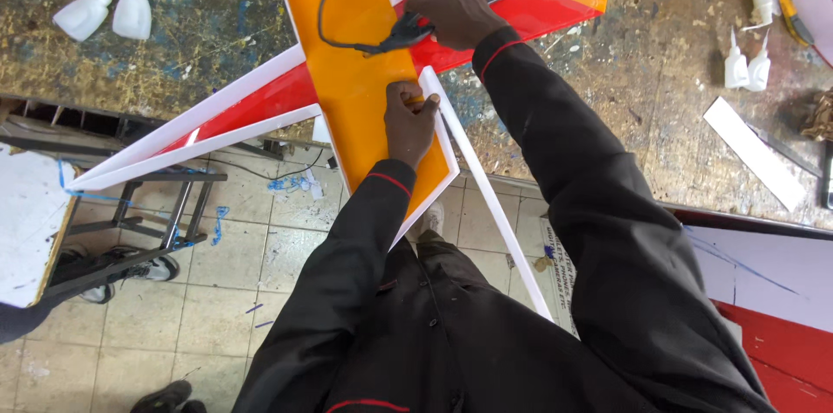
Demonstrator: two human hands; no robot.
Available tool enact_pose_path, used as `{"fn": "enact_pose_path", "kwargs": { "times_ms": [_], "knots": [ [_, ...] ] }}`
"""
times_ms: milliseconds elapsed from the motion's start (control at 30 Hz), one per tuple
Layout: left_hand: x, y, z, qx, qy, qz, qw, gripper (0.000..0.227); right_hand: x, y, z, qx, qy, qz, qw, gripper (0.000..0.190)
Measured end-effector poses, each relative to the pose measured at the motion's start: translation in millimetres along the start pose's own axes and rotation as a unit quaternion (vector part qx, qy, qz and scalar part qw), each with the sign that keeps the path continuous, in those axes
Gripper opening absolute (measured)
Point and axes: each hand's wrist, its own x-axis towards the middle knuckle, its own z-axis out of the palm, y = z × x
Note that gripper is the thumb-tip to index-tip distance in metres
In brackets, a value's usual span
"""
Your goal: The person assembles a large star-shaped sign by attaching white trim pieces to its edges. They use a hot glue gun to apply adhesive and a hair straightener to press the trim into place, repeating the process along different sections of the sign.
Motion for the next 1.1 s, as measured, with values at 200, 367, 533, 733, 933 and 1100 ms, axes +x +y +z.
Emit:
{"fn": "enact_pose_path", "kwargs": {
  "times_ms": [200, 367, 533, 733, 933, 1100],
  "knots": [
    [0.1, -0.4, -2.5, -0.002, -0.011, -0.011, 1.000, 0.028, -33.9, 9.4, -125.0, 0.220, 0.201, 0.028, 0.954, 0.066],
    [-1.3, -3.9, -3.9, -0.013, -0.008, -0.013, 1.000, 0.029, -89.1, 28.2, -182.7, 0.565, 0.197, 0.085, 0.797, 0.018],
    [-1.0, -7.5, -9.7, -0.016, -0.038, -0.001, 0.999, 0.025, -112.7, 14.3, -199.2, 0.642, 0.219, 0.065, 0.732, 0.040],
    [8.3, -8.9, -11.2, -0.011, -0.051, -0.031, 0.998, 0.022, -123.7, -27.7, -219.2, 0.589, 0.195, 0.038, 0.784, 0.043],
    [10.1, -14.8, -13.3, -0.017, -0.056, -0.034, 0.998, 0.026, -121.2, -41.5, -213.3, 0.505, 0.195, 0.034, 0.840, 0.033],
    [6.3, -2.7, -13.1, -0.016, -0.056, -0.055, 0.997, 0.024, -119.9, -38.9, -208.7, 0.497, 0.182, 0.013, 0.849, 0.034]
  ]
}}
